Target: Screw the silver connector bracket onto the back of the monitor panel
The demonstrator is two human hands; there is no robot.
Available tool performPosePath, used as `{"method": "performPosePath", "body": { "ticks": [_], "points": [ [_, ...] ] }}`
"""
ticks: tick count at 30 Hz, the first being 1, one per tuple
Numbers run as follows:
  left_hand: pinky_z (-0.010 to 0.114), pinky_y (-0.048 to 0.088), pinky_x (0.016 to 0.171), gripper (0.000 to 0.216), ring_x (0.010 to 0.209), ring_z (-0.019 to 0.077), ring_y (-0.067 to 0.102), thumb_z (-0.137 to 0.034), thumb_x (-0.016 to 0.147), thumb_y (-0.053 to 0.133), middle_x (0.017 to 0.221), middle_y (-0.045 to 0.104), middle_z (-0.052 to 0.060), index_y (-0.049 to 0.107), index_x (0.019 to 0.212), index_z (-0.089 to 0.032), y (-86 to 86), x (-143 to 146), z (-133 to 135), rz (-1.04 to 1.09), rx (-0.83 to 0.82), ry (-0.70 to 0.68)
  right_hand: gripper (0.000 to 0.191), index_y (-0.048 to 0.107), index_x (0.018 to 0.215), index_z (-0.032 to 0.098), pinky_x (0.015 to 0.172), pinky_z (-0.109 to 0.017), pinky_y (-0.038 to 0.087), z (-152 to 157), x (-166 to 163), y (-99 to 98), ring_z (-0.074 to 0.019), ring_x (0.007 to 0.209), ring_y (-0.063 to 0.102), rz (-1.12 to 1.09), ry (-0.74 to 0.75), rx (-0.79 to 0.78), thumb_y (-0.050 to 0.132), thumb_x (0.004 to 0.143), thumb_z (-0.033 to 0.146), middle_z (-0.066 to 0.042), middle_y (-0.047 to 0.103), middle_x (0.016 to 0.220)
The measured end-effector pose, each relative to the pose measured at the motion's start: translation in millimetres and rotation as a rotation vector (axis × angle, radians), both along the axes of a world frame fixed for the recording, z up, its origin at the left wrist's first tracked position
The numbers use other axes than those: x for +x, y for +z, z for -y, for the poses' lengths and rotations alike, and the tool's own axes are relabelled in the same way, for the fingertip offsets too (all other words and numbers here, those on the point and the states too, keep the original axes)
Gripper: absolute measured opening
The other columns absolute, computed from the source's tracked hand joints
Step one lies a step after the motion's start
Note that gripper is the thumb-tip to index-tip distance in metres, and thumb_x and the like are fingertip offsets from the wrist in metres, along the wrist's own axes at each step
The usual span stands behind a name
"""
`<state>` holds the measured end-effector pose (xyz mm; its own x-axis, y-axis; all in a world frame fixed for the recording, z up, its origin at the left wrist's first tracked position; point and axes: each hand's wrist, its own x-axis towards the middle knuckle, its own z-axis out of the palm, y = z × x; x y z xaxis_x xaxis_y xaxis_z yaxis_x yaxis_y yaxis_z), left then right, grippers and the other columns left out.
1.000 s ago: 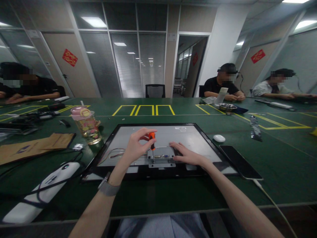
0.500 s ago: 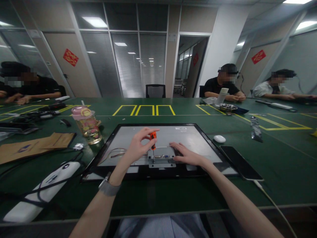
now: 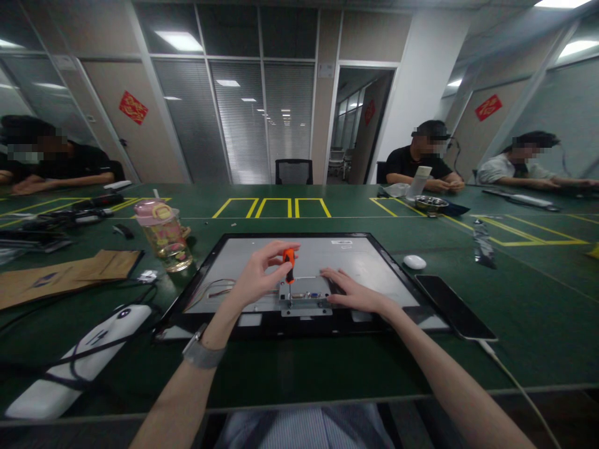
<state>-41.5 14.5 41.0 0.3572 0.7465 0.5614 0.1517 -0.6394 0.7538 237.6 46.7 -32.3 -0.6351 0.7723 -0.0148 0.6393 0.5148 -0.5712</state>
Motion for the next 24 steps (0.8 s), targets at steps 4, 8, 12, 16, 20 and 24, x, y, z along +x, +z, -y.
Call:
{"method": "performPosePath", "body": {
  "ticks": [4, 8, 12, 16, 20, 24],
  "points": [
    [0.036, 0.060, 0.083, 0.034, 0.095, 0.0196, 0.069, -0.026, 0.089, 0.061, 0.111, 0.069, 0.010, 0.066, 0.122, -0.020, -1.6, -1.9, -1.8, 0.022, -0.075, -0.037, 0.071, 0.032, 0.151, 0.015, 0.124, -0.053, 0.004, 2.2, -1.4, 3.6, -0.0300, 0.151, 0.021, 0.011, -0.003, -0.018, 0.053, 0.092, 0.046, -0.015, 0.030, 0.161],
    [0.031, 0.058, 0.078, 0.026, 0.083, 0.0143, 0.064, -0.024, 0.081, 0.071, 0.098, 0.066, 0.005, 0.072, 0.107, -0.021, -1.6, 0.1, -4.0, -0.005, 0.064, 0.082, 0.071, 0.032, 0.152, 0.014, 0.124, -0.052, 0.004, 1.1, -0.8, 1.7, -0.0294, 0.151, 0.022, 0.016, 0.004, 0.000, 0.052, 0.092, 0.047, -0.016, 0.030, 0.161],
    [0.035, 0.056, 0.088, 0.027, 0.093, 0.0167, 0.064, -0.024, 0.085, 0.067, 0.103, 0.065, 0.007, 0.071, 0.111, -0.022, 1.6, -0.4, -1.1, -0.036, 0.085, 0.053, 0.068, 0.032, 0.151, 0.019, 0.124, -0.055, 0.004, -0.2, 0.0, -0.4, -0.0292, 0.151, 0.023, 0.005, 0.016, 0.011, 0.053, 0.092, 0.045, -0.014, 0.032, 0.161],
    [0.037, 0.058, 0.086, 0.033, 0.103, 0.0219, 0.066, -0.024, 0.090, 0.059, 0.113, 0.068, 0.012, 0.065, 0.123, -0.020, 2.0, -4.0, 0.7, -0.012, -0.081, -0.108, 0.068, 0.033, 0.151, 0.018, 0.124, -0.055, 0.005, -0.2, 0.2, 0.2, -0.0294, 0.151, 0.023, 0.010, 0.017, 0.007, 0.053, 0.092, 0.044, -0.014, 0.031, 0.161],
    [0.035, 0.059, 0.085, 0.026, 0.093, 0.0188, 0.067, -0.022, 0.084, 0.067, 0.103, 0.070, 0.009, 0.070, 0.110, -0.018, 2.0, -3.4, -1.5, -0.011, -0.038, -0.027, 0.067, 0.034, 0.151, 0.020, 0.124, -0.055, 0.005, -0.4, 0.5, -0.5, -0.0299, 0.151, 0.023, -0.010, 0.015, 0.007, 0.053, 0.092, 0.045, -0.013, 0.032, 0.161],
    [0.033, 0.058, 0.084, 0.019, 0.090, 0.0167, 0.066, -0.023, 0.079, 0.072, 0.099, 0.069, 0.006, 0.073, 0.098, -0.020, 4.3, -2.1, -1.5, -0.013, 0.048, 0.058, 0.068, 0.034, 0.150, 0.019, 0.124, -0.054, 0.004, -0.7, 0.2, -1.3, -0.0294, 0.151, 0.023, -0.002, 0.012, 0.010, 0.053, 0.091, 0.046, -0.014, 0.032, 0.161]
  ]
}}
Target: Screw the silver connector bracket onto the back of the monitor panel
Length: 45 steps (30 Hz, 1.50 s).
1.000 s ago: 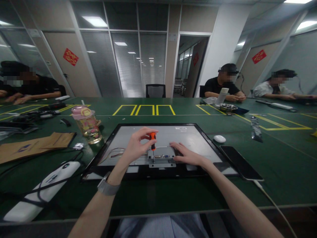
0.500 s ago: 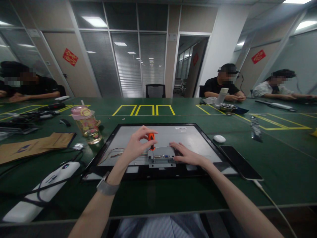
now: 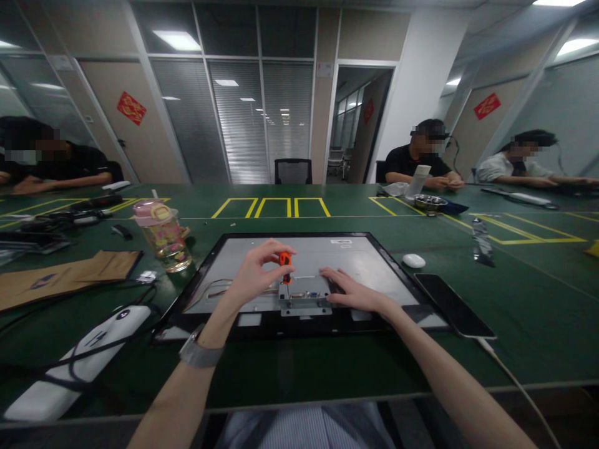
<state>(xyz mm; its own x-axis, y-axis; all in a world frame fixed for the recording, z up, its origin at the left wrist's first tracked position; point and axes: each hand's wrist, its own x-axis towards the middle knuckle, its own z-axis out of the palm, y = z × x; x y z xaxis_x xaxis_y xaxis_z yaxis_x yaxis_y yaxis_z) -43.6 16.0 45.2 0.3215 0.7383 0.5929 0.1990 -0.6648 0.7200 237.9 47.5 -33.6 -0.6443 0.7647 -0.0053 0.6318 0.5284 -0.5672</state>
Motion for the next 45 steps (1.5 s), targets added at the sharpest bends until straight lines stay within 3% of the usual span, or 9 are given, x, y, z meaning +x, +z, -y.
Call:
{"method": "performPosePath", "body": {
  "ticks": [6, 11, 16, 21, 26, 32, 36, 41, 45],
  "points": [
    [0.035, 0.059, 0.084, 0.032, 0.099, 0.0210, 0.069, -0.025, 0.089, 0.060, 0.108, 0.070, 0.009, 0.066, 0.121, -0.021, -5.1, -1.6, -1.6, 0.001, -0.123, -0.110, 0.070, 0.033, 0.151, 0.016, 0.124, -0.053, 0.005, -0.6, -0.2, -0.5, -0.0288, 0.151, 0.022, 0.026, -0.006, 0.004, 0.053, 0.091, 0.045, -0.015, 0.032, 0.161],
    [0.034, 0.058, 0.086, 0.029, 0.088, 0.0153, 0.065, -0.024, 0.083, 0.068, 0.097, 0.067, 0.004, 0.070, 0.111, -0.022, -5.9, 0.4, -4.1, -0.011, 0.032, 0.052, 0.069, 0.034, 0.151, 0.018, 0.124, -0.053, 0.005, -0.2, 0.2, -0.1, -0.0295, 0.150, 0.024, 0.000, 0.000, 0.007, 0.054, 0.091, 0.047, -0.014, 0.033, 0.160],
    [0.035, 0.057, 0.087, 0.032, 0.099, 0.0189, 0.066, -0.025, 0.091, 0.058, 0.114, 0.065, 0.010, 0.067, 0.121, -0.021, -2.9, 0.3, 0.3, 0.013, -0.077, -0.080, 0.069, 0.033, 0.151, 0.019, 0.124, -0.053, 0.005, 1.3, -0.3, 1.6, -0.0292, 0.151, 0.023, 0.006, -0.003, -0.002, 0.054, 0.091, 0.046, -0.013, 0.032, 0.161],
    [0.032, 0.057, 0.083, 0.029, 0.088, 0.0154, 0.064, -0.026, 0.085, 0.066, 0.095, 0.064, 0.005, 0.071, 0.113, -0.021, -3.2, 2.0, -0.2, 0.013, 0.023, 0.044, 0.070, 0.032, 0.152, 0.016, 0.125, -0.053, 0.004, 0.6, -0.2, 1.0, -0.0290, 0.151, 0.022, 0.018, -0.007, 0.001, 0.053, 0.092, 0.046, -0.015, 0.031, 0.161],
    [0.034, 0.058, 0.085, 0.031, 0.099, 0.0194, 0.066, -0.027, 0.091, 0.057, 0.111, 0.066, 0.010, 0.068, 0.120, -0.021, -3.2, 2.4, 1.1, 0.033, -0.054, -0.063, 0.069, 0.032, 0.152, 0.019, 0.124, -0.054, 0.005, 0.0, 0.4, 0.3, -0.0287, 0.151, 0.022, 0.020, 0.001, 0.009, 0.052, 0.092, 0.047, -0.014, 0.030, 0.161],
    [0.031, 0.057, 0.082, 0.027, 0.090, 0.0165, 0.064, -0.027, 0.086, 0.066, 0.099, 0.065, 0.006, 0.072, 0.112, -0.021, -3.8, 2.7, 0.5, 0.027, 0.013, 0.053, 0.071, 0.033, 0.151, 0.014, 0.124, -0.052, 0.005, 0.5, -1.2, 1.2, -0.0288, 0.151, 0.023, 0.021, -0.007, 0.001, 0.054, 0.091, 0.045, -0.016, 0.031, 0.160],
    [0.034, 0.056, 0.087, 0.028, 0.105, 0.0217, 0.064, -0.030, 0.092, 0.058, 0.111, 0.067, 0.011, 0.071, 0.115, -0.020, -2.0, 0.2, 0.8, 0.057, -0.018, -0.042, 0.070, 0.033, 0.151, 0.015, 0.124, -0.054, 0.005, -0.7, -0.7, -0.6, -0.0294, 0.151, 0.023, 0.019, -0.005, 0.004, 0.054, 0.090, 0.044, -0.016, 0.031, 0.161],
    [0.033, 0.058, 0.081, 0.030, 0.090, 0.0186, 0.068, -0.030, 0.092, 0.059, 0.098, 0.070, 0.009, 0.070, 0.116, -0.018, -4.2, 1.2, -0.2, 0.100, -0.080, -0.063, 0.070, 0.033, 0.151, 0.014, 0.125, -0.052, 0.005, -0.3, -0.7, 0.0, -0.0281, 0.151, 0.022, 0.032, -0.009, 0.005, 0.053, 0.091, 0.045, -0.016, 0.031, 0.161],
    [0.032, 0.057, 0.084, 0.028, 0.100, 0.0193, 0.066, -0.028, 0.089, 0.063, 0.113, 0.067, 0.010, 0.072, 0.114, -0.021, -6.6, 3.0, -1.1, 0.074, -0.014, 0.004, 0.071, 0.033, 0.151, 0.016, 0.125, -0.052, 0.005, 0.5, -1.1, 1.8, -0.0290, 0.151, 0.022, 0.019, -0.011, -0.001, 0.053, 0.091, 0.047, -0.015, 0.031, 0.161]
  ]
}}
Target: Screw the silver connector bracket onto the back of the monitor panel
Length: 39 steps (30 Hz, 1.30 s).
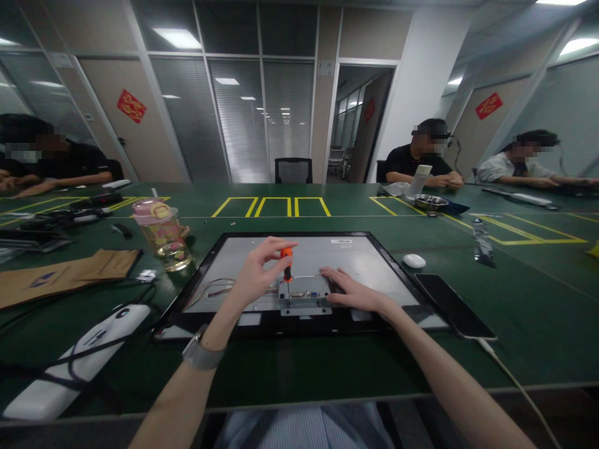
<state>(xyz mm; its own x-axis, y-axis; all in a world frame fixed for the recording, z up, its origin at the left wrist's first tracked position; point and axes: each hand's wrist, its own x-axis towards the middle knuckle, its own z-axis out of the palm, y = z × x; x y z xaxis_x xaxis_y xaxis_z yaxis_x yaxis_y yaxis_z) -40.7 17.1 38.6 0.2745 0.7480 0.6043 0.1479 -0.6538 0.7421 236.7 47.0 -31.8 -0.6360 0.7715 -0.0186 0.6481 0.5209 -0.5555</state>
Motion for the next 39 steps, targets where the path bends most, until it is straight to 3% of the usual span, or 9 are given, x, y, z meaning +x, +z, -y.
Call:
{"method": "performPosePath", "body": {
  "ticks": [3, 9, 14, 19, 24, 28, 31, 34, 39],
  "points": [
    [0.036, 0.057, 0.089, 0.031, 0.110, 0.0227, 0.064, -0.027, 0.091, 0.059, 0.121, 0.065, 0.012, 0.069, 0.120, -0.022, 0.3, 0.6, 0.3, 0.011, -0.045, -0.064, 0.071, 0.033, 0.151, 0.017, 0.124, -0.053, 0.004, 0.6, 0.1, 0.6, -0.0298, 0.151, 0.023, -0.008, 0.003, -0.004, 0.053, 0.091, 0.047, -0.015, 0.031, 0.161],
    [0.035, 0.057, 0.087, 0.029, 0.097, 0.0185, 0.065, -0.027, 0.086, 0.066, 0.107, 0.067, 0.008, 0.071, 0.114, -0.021, 1.0, -0.5, 0.7, -0.030, 0.000, 0.005, 0.069, 0.033, 0.151, 0.017, 0.125, -0.052, 0.005, 1.0, 0.1, 0.1, -0.0284, 0.151, 0.022, 0.000, 0.001, 0.005, 0.053, 0.092, 0.047, -0.015, 0.031, 0.161],
    [0.037, 0.058, 0.087, 0.041, 0.099, 0.0197, 0.067, -0.024, 0.090, 0.060, 0.108, 0.069, 0.009, 0.060, 0.130, -0.022, -0.5, -3.8, -1.7, -0.056, -0.125, -0.108, 0.071, 0.033, 0.151, 0.015, 0.125, -0.051, 0.004, 1.0, -0.6, 1.4, -0.0296, 0.151, 0.022, 0.008, 0.001, -0.005, 0.054, 0.091, 0.047, -0.016, 0.030, 0.161],
    [0.034, 0.057, 0.085, 0.030, 0.089, 0.0150, 0.064, -0.024, 0.082, 0.069, 0.102, 0.064, 0.005, 0.070, 0.112, -0.022, 0.4, -3.9, -2.2, -0.068, -0.036, 0.009, 0.072, 0.033, 0.151, 0.014, 0.125, -0.052, 0.004, 0.5, -0.7, 1.1, -0.0296, 0.151, 0.022, 0.002, -0.004, -0.005, 0.054, 0.091, 0.047, -0.016, 0.031, 0.161],
    [0.038, 0.058, 0.088, 0.039, 0.100, 0.0193, 0.065, -0.026, 0.089, 0.061, 0.113, 0.064, 0.009, 0.062, 0.128, -0.021, 0.5, -4.0, -1.4, -0.050, -0.159, -0.192, 0.069, 0.034, 0.150, 0.016, 0.124, -0.054, 0.006, -0.2, -0.6, 0.0, -0.0293, 0.151, 0.023, 0.004, 0.003, -0.001, 0.054, 0.090, 0.046, -0.016, 0.032, 0.160],
    [0.038, 0.056, 0.091, 0.037, 0.095, 0.0170, 0.063, -0.023, 0.085, 0.065, 0.105, 0.063, 0.006, 0.065, 0.122, -0.021, -2.2, -3.3, -3.3, -0.052, -0.074, -0.009, 0.070, 0.034, 0.150, 0.014, 0.124, -0.053, 0.005, 0.5, 0.0, 0.4, -0.0294, 0.151, 0.022, 0.003, -0.002, -0.004, 0.053, 0.090, 0.045, -0.017, 0.031, 0.160],
    [0.038, 0.054, 0.095, 0.041, 0.107, 0.0195, 0.061, -0.022, 0.088, 0.061, 0.117, 0.061, 0.009, 0.060, 0.129, -0.023, -1.9, -4.1, -2.3, -0.077, -0.102, -0.099, 0.070, 0.033, 0.150, 0.015, 0.124, -0.053, 0.005, 0.7, 0.7, 0.1, -0.0294, 0.151, 0.022, -0.004, 0.005, -0.004, 0.053, 0.091, 0.045, -0.016, 0.031, 0.161],
    [0.039, 0.057, 0.090, 0.045, 0.102, 0.0194, 0.065, -0.022, 0.090, 0.058, 0.112, 0.063, 0.009, 0.054, 0.134, -0.022, -1.1, -3.5, -0.7, -0.060, -0.182, -0.176, 0.069, 0.033, 0.151, 0.018, 0.124, -0.053, 0.005, 0.8, 1.1, 0.0, -0.0294, 0.151, 0.022, -0.012, 0.011, -0.005, 0.053, 0.091, 0.047, -0.014, 0.031, 0.161],
    [0.032, 0.058, 0.080, 0.022, 0.083, 0.0130, 0.061, -0.023, 0.081, 0.070, 0.097, 0.058, 0.002, 0.067, 0.103, -0.020, -0.5, 1.8, -0.8, -0.080, -0.016, 0.053, 0.070, 0.033, 0.151, 0.016, 0.125, -0.052, 0.005, 2.0, 0.2, 1.8, -0.0291, 0.151, 0.022, -0.006, 0.004, -0.007, 0.053, 0.092, 0.048, -0.015, 0.031, 0.161]
  ]
}}
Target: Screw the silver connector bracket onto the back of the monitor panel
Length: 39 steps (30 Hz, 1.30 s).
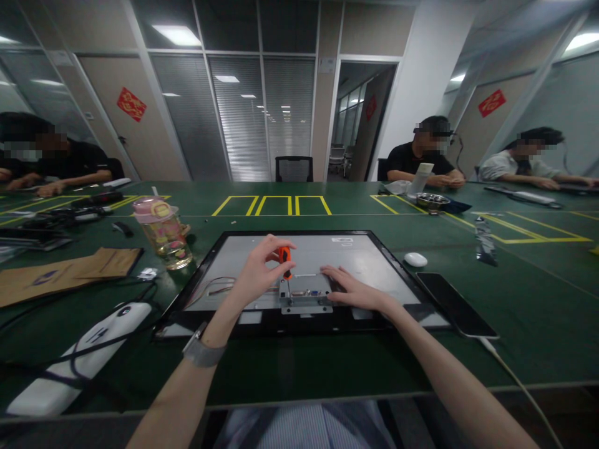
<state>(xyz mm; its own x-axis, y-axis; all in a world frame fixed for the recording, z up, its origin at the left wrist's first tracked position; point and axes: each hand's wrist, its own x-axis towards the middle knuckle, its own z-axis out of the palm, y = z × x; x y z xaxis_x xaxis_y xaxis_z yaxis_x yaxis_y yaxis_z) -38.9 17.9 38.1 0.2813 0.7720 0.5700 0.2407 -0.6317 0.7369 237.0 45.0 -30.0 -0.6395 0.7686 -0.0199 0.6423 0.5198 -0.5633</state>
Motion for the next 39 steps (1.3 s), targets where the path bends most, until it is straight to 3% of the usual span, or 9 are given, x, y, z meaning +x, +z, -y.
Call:
{"method": "performPosePath", "body": {
  "ticks": [3, 7, 14, 20, 27, 30, 35, 39],
  "points": [
    [0.030, 0.059, 0.079, 0.020, 0.084, 0.0130, 0.062, -0.024, 0.082, 0.069, 0.098, 0.057, 0.003, 0.067, 0.101, -0.020, 1.4, 0.8, 1.1, -0.003, 0.016, 0.010, 0.068, 0.034, 0.150, 0.018, 0.124, -0.053, 0.005, -0.2, 0.2, -0.3, -0.0292, 0.151, 0.023, -0.008, 0.008, 0.009, 0.053, 0.092, 0.046, -0.014, 0.032, 0.161],
    [0.034, 0.060, 0.079, 0.042, 0.094, 0.0177, 0.068, -0.022, 0.088, 0.059, 0.113, 0.062, 0.009, 0.055, 0.130, -0.021, 1.9, -0.8, 2.9, -0.034, -0.120, -0.178, 0.068, 0.033, 0.151, 0.019, 0.124, -0.054, 0.005, -1.4, 1.3, -2.3, -0.0296, 0.151, 0.023, -0.015, 0.009, 0.005, 0.053, 0.092, 0.046, -0.013, 0.032, 0.161],
    [0.029, 0.059, 0.080, 0.035, 0.081, 0.0120, 0.061, -0.018, 0.083, 0.065, 0.093, 0.059, 0.002, 0.066, 0.118, -0.023, -0.3, -0.6, 1.0, -0.140, 0.093, -0.011, 0.070, 0.032, 0.151, 0.019, 0.124, -0.054, 0.004, -2.9, 1.1, -3.8, -0.0295, 0.151, 0.022, 0.001, 0.003, 0.003, 0.054, 0.091, 0.047, -0.014, 0.030, 0.161],
    [0.032, 0.060, 0.079, 0.052, 0.087, 0.0150, 0.067, -0.019, 0.089, 0.055, 0.107, 0.062, 0.006, 0.048, 0.141, -0.023, 0.2, -1.0, 3.7, -0.091, -0.075, -0.156, 0.070, 0.032, 0.151, 0.016, 0.124, -0.052, 0.004, -2.6, 1.3, -3.3, -0.0281, 0.151, 0.022, 0.009, 0.009, 0.006, 0.053, 0.092, 0.045, -0.015, 0.031, 0.161],
    [0.030, 0.055, 0.075, 0.035, 0.073, 0.0122, 0.057, -0.024, 0.083, 0.071, 0.088, 0.056, 0.000, 0.064, 0.117, -0.022, -4.4, 0.3, -1.2, -0.257, 0.288, 0.153, 0.069, 0.033, 0.151, 0.017, 0.124, -0.052, 0.005, -2.0, 1.9, -3.7, -0.0282, 0.151, 0.021, -0.005, 0.009, 0.010, 0.053, 0.092, 0.045, -0.015, 0.029, 0.162],
    [0.031, 0.053, 0.079, 0.032, 0.078, 0.0141, 0.058, -0.022, 0.085, 0.067, 0.087, 0.057, 0.000, 0.063, 0.116, -0.021, -2.5, 0.7, 1.6, -0.294, 0.386, 0.184, 0.068, 0.033, 0.151, 0.019, 0.124, -0.053, 0.005, -2.8, 2.1, -5.1, -0.0288, 0.151, 0.022, -0.020, 0.011, 0.014, 0.054, 0.091, 0.045, -0.014, 0.031, 0.161],
    [0.031, 0.057, 0.082, 0.041, 0.087, 0.0141, 0.067, -0.014, 0.090, 0.051, 0.105, 0.064, 0.006, 0.056, 0.130, -0.021, -1.4, 1.6, 4.4, -0.195, 0.197, 0.020, 0.068, 0.033, 0.151, 0.021, 0.124, -0.053, 0.005, -2.6, 2.1, -4.0, -0.0291, 0.151, 0.022, -0.025, 0.013, 0.014, 0.054, 0.091, 0.046, -0.012, 0.031, 0.162],
    [0.029, 0.060, 0.076, 0.045, 0.079, 0.0129, 0.068, -0.021, 0.087, 0.062, 0.105, 0.067, 0.006, 0.054, 0.131, -0.020, -6.1, 1.9, 0.3, -0.104, 0.101, 0.015, 0.069, 0.033, 0.151, 0.019, 0.124, -0.052, 0.006, -0.1, 0.7, 0.5, -0.0289, 0.151, 0.022, -0.007, 0.005, 0.001, 0.053, 0.092, 0.047, -0.013, 0.031, 0.161]
  ]
}}
